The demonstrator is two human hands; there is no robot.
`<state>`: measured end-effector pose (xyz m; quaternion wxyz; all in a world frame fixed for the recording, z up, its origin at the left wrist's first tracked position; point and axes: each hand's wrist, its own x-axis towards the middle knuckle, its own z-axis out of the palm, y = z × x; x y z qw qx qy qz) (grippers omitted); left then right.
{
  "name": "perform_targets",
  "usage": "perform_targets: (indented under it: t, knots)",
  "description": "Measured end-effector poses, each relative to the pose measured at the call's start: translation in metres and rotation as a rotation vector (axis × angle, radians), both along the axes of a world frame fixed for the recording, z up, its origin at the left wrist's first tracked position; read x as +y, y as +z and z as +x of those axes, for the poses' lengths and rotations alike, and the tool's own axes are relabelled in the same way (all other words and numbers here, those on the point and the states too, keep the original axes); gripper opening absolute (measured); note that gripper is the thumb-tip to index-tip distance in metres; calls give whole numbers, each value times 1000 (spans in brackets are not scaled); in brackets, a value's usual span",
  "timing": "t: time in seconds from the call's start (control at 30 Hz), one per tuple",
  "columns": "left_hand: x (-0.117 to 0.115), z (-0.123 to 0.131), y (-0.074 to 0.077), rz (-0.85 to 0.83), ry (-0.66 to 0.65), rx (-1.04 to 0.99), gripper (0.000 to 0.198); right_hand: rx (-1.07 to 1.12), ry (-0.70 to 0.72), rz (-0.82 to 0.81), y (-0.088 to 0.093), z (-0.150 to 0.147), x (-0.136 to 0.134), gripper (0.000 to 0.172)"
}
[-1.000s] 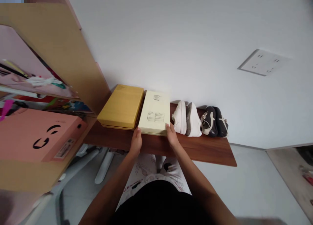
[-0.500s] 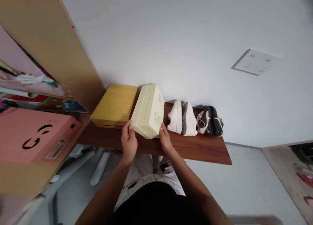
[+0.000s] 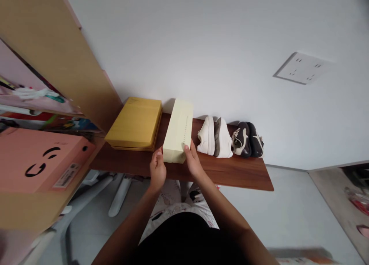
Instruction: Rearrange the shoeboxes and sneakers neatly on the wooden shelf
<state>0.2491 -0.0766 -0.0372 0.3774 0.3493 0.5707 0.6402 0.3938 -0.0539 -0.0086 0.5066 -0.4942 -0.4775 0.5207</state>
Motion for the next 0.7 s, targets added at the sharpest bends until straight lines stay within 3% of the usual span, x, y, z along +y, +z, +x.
perform_targets:
  t: [0.13, 0.27, 0.37, 0.53, 0.6, 0.7]
  knots:
    - [4, -7, -15, -20, -78, -111, 66, -62, 20, 27, 3, -2, -5, 94]
    - [12, -8, -12, -24, -213, -285, 68, -207, 58, 149, 5, -4, -13, 97]
    - [16, -3, -6, -51, -242, -482, 70, -463, 61, 298, 11, -6, -22, 96]
    - [13, 5, -13, -197, -272, -803, 72, -986, 49, 409, 15, -23, -32, 73]
    - [14, 3, -21, -307, -222, -735, 64, -1126, 43, 410, 8, -33, -30, 66]
    - [23, -8, -30, -402, -110, -425, 46, -1246, 53, 425, -5, -45, -23, 59]
